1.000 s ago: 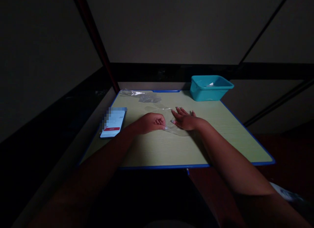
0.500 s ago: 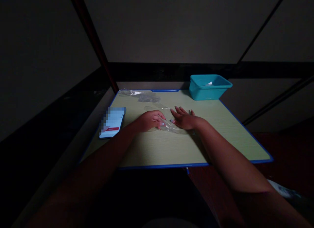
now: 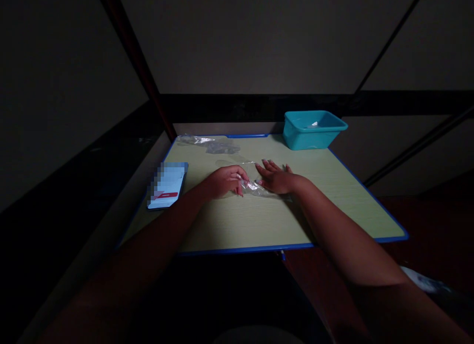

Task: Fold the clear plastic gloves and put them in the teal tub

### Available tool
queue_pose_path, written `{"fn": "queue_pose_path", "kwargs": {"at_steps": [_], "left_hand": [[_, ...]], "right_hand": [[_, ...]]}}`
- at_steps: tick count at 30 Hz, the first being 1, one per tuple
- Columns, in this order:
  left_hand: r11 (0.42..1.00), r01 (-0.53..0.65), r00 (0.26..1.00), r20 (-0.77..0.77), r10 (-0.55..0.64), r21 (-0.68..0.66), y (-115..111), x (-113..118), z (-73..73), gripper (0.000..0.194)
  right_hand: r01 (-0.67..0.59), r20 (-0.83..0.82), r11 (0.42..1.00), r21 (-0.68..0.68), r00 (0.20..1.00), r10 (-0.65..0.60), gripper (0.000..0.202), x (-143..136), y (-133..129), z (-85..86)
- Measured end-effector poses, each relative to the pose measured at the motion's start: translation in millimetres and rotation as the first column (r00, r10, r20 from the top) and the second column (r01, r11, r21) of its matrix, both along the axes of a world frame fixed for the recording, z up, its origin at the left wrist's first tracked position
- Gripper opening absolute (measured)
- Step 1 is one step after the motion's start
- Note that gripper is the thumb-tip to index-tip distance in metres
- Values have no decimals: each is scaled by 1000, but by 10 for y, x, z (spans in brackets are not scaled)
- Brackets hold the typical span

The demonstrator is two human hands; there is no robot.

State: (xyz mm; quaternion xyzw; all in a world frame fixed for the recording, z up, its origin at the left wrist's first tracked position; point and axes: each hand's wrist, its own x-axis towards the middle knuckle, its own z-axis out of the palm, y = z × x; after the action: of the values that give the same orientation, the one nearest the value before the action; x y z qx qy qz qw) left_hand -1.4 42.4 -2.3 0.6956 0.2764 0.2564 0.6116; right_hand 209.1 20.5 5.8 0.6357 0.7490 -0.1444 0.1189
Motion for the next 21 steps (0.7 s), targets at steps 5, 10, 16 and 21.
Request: {"fn": "queue_pose_path", "kwargs": {"at_steps": [5,10,16,21], "left_hand": [[1000,-5,999,-33,4,-25,11,-1,14,28],[999,-6,999,-45,5,-32,12,-3,22,30],[1000,1,992,-127,3,31,-8,-9,35,24],[967,-8,993,-114,38,254,4,-16,60,17]], "right_hand": [[-6,2,1000,11,1000,6,65,3,-2,-4],[-7,8,1000,2,1000,7,65,-2,-8,14],[-6,6,1000,-2,1000,6,66,-9,-5,16],[-2,2,1000,-4,1000,2,66,-5,-14,17]]}}
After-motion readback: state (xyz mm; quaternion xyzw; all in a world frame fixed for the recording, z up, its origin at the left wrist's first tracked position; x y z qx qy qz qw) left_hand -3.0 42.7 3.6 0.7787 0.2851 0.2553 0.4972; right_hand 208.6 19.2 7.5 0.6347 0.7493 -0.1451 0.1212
